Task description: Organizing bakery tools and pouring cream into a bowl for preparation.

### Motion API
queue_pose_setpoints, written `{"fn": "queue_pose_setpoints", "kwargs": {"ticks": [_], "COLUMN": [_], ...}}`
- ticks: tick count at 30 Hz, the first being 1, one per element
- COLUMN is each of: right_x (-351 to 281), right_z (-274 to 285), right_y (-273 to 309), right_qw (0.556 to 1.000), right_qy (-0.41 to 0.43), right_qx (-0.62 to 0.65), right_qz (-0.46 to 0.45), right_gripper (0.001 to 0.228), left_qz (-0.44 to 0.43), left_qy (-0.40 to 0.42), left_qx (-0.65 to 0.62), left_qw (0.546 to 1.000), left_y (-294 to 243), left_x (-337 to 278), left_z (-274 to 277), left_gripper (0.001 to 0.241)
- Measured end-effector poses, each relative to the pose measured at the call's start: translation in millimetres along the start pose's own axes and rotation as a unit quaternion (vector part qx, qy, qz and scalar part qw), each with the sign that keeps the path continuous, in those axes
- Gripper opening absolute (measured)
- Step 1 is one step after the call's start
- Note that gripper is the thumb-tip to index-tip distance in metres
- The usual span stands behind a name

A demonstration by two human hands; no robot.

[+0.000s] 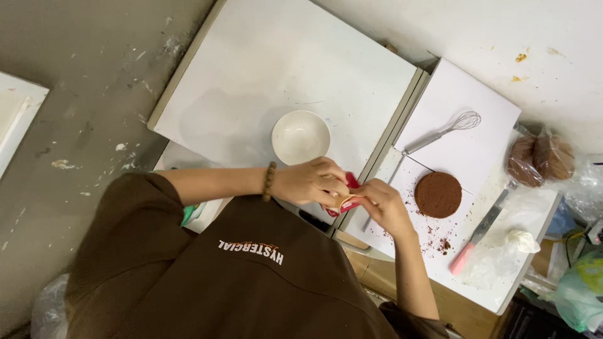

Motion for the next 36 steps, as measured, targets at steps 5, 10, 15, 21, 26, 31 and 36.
{"fn": "queue_pose_setpoints", "kwargs": {"ticks": [5,10,15,21,26,31,36], "right_x": [-14,-45,-32,-15,-21,-25,-28], "right_z": [-5,-24,-15,-59,-78,-75,-75], "right_y": [-18,-48,-3,-30,-60,-59,-54], "right_qw": [0.997,0.969,0.972,0.959,0.964,0.961,0.96], "right_qy": [-0.058,-0.205,-0.224,-0.073,-0.074,-0.091,-0.109], "right_qx": [-0.01,-0.04,0.028,0.227,0.204,0.214,0.173], "right_qz": [-0.055,-0.133,-0.068,-0.152,-0.155,-0.148,-0.192], "right_gripper": [0.016,0.024,0.058,0.118,0.101,0.096,0.099], "left_qz": [-0.033,0.159,0.223,0.2,0.161,0.177,0.188], "left_qy": [-0.009,-0.12,-0.104,-0.102,-0.154,-0.137,-0.091], "left_qx": [0.045,-0.12,-0.1,-0.078,-0.063,-0.113,-0.159], "left_qw": [0.998,0.973,0.964,0.971,0.973,0.968,0.965], "left_y": [6,6,22,48,33,40,31], "left_x": [-6,-1,-29,-56,-46,-43,-11], "left_z": [17,19,-10,-46,-24,-35,13], "left_gripper": [0.012,0.098,0.073,0.059,0.05,0.044,0.058]}}
Point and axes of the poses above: each hand's wrist, its own x-axis towards the middle knuckle, its own z-axis out of the back of the hand, y = z × x, the point moved 7 cm from there along x, towards the middle knuckle, and after that the axes turned 15 degrees about -z, right-handed, at the moved point
